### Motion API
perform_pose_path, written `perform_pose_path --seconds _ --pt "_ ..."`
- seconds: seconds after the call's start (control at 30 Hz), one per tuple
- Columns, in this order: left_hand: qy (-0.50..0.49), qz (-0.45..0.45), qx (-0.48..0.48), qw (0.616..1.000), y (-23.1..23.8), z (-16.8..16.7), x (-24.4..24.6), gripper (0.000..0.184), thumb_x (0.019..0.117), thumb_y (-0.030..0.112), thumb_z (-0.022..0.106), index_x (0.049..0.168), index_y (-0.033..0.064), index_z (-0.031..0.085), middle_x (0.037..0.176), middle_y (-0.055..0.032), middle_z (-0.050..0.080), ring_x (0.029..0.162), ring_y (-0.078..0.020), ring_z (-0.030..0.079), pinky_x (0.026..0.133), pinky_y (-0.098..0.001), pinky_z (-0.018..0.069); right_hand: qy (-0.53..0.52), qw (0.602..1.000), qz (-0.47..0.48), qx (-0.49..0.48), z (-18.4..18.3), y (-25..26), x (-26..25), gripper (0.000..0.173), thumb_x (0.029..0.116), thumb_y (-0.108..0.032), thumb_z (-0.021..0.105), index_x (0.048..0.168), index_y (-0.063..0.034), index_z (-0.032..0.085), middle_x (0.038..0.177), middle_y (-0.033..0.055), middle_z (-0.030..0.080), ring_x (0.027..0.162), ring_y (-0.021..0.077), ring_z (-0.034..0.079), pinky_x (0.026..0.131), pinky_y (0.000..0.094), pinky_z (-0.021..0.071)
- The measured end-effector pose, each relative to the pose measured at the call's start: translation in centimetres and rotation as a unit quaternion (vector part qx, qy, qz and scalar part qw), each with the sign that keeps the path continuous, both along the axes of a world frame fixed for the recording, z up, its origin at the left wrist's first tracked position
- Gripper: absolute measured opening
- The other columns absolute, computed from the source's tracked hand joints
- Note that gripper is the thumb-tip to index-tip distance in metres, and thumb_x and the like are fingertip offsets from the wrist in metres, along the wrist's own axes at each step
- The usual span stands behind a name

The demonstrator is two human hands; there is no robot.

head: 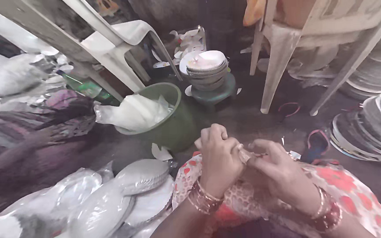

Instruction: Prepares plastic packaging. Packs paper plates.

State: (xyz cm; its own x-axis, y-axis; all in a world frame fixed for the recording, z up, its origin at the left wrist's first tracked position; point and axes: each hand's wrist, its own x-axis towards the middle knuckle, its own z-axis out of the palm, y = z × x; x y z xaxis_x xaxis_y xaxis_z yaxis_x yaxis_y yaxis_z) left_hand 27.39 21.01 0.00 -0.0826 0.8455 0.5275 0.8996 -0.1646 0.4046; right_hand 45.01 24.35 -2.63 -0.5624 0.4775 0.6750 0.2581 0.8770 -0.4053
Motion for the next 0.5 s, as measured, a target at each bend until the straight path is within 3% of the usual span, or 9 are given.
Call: perform_pose_path --seconds 0.07,0.13,0.2,0.23,0.3,0.33,0.4,0.43,0.5 --pt "0.031 -0.017 -0.012 0.999 -0.5 0.9 0.4 0.025 0.0832 0.032 0.057 0.068 0.0189 0.071 0.092 -0.0078 0.058 0.095 -0.0303 0.057 0.082 -0.0526 0.0364 -0.010 0.999 0.010 0.040 0.2 -0.4 -0.1 0.006 0.0982 -0.014 0.063 0.096 -0.0145 0.069 0.116 0.0135 0.066 0.110 0.0253 0.062 0.094 0.0429 0.0496" --pt "-0.068 -0.079 -0.140 0.985 -0.8 2.3 0.2 0.016 0.0799 0.019 0.065 0.073 0.0106 0.077 0.094 -0.0088 0.059 0.101 -0.0286 0.054 0.084 -0.0506 0.0373 -0.006 0.998 0.023 0.060 0.8 -0.7 -0.3 0.008 0.0993 -0.011 0.060 0.095 -0.0153 0.066 0.115 0.0115 0.064 0.112 0.0234 0.061 0.097 0.0423 0.0468" --pt "-0.239 -0.127 -0.292 0.917 0.0 3.3 -0.9 0.014 0.0876 0.011 0.067 0.076 0.0060 0.073 0.101 -0.0040 0.055 0.103 -0.0121 0.051 0.091 -0.0305 0.0410 0.010 0.999 0.015 0.043 1.0 -1.1 -0.4 0.011 0.0999 -0.009 0.057 0.098 -0.0164 0.065 0.116 0.0107 0.064 0.112 0.0219 0.060 0.097 0.0400 0.0475" --pt "-0.314 -0.138 -0.312 0.886 0.5 3.2 -1.4 0.017 0.0875 0.009 0.067 0.070 0.0083 0.068 0.098 0.0000 0.053 0.096 -0.0043 0.051 0.084 -0.0196 0.0429 0.020 1.000 0.000 0.018 1.0 -1.3 -0.3 0.011 0.1015 -0.010 0.056 0.100 -0.0162 0.065 0.116 0.0109 0.064 0.110 0.0211 0.061 0.095 0.0383 0.0490" --pt "-0.361 -0.108 -0.282 0.882 0.8 3.0 -1.7 0.017 0.0875 0.011 0.069 0.071 0.0093 0.069 0.099 0.0003 0.054 0.096 -0.0033 0.053 0.083 -0.0182 0.0457 0.028 0.998 -0.052 -0.029 0.8 -1.4 -0.1 0.016 0.1045 -0.015 0.051 0.100 -0.0134 0.067 0.114 0.0122 0.068 0.103 0.0210 0.066 0.085 0.0363 0.0534" --pt "-0.322 -0.080 -0.245 0.911 0.8 2.9 -1.5 0.016 0.0885 0.015 0.070 0.074 0.0101 0.072 0.101 -0.0009 0.055 0.100 -0.0066 0.052 0.087 -0.0224 0.0447 0.028 0.995 -0.082 -0.050 0.6 -1.0 0.1 0.021 0.1046 -0.017 0.048 0.098 -0.0108 0.067 0.112 0.0118 0.070 0.099 0.0209 0.068 0.081 0.0367 0.0549" --pt "-0.169 -0.033 -0.125 0.977 0.9 2.1 -0.3 0.018 0.0894 0.020 0.069 0.076 0.0107 0.076 0.102 -0.0078 0.056 0.105 -0.0227 0.051 0.092 -0.0425 0.0407 0.026 0.985 -0.152 -0.074 0.1 0.4 0.6 0.024 0.1010 -0.016 0.049 0.096 -0.0071 0.071 0.103 0.0105 0.072 0.093 0.0203 0.069 0.078 0.0360 0.0563" --pt "-0.079 -0.017 -0.049 0.996 1.1 1.3 0.6 0.019 0.0875 0.022 0.067 0.073 0.0122 0.075 0.098 -0.0103 0.058 0.102 -0.0292 0.054 0.087 -0.0496 0.0411 0.029 0.980 -0.183 -0.075 -0.3 1.1 0.6 0.024 0.0991 -0.015 0.051 0.094 -0.0050 0.072 0.098 0.0128 0.071 0.091 0.0248 0.068 0.076 0.0405 0.0543" --pt "0.039 0.006 0.030 0.999 1.4 0.4 2.1 0.023 0.0843 0.027 0.060 0.068 0.0152 0.072 0.092 -0.0102 0.060 0.095 -0.0329 0.058 0.081 -0.0525 0.0398 0.019 0.971 -0.228 -0.062 -0.6 1.9 0.6 0.022 0.0954 -0.012 0.053 0.092 -0.0038 0.073 0.093 0.0151 0.069 0.085 0.0296 0.067 0.074 0.0432 0.0541"
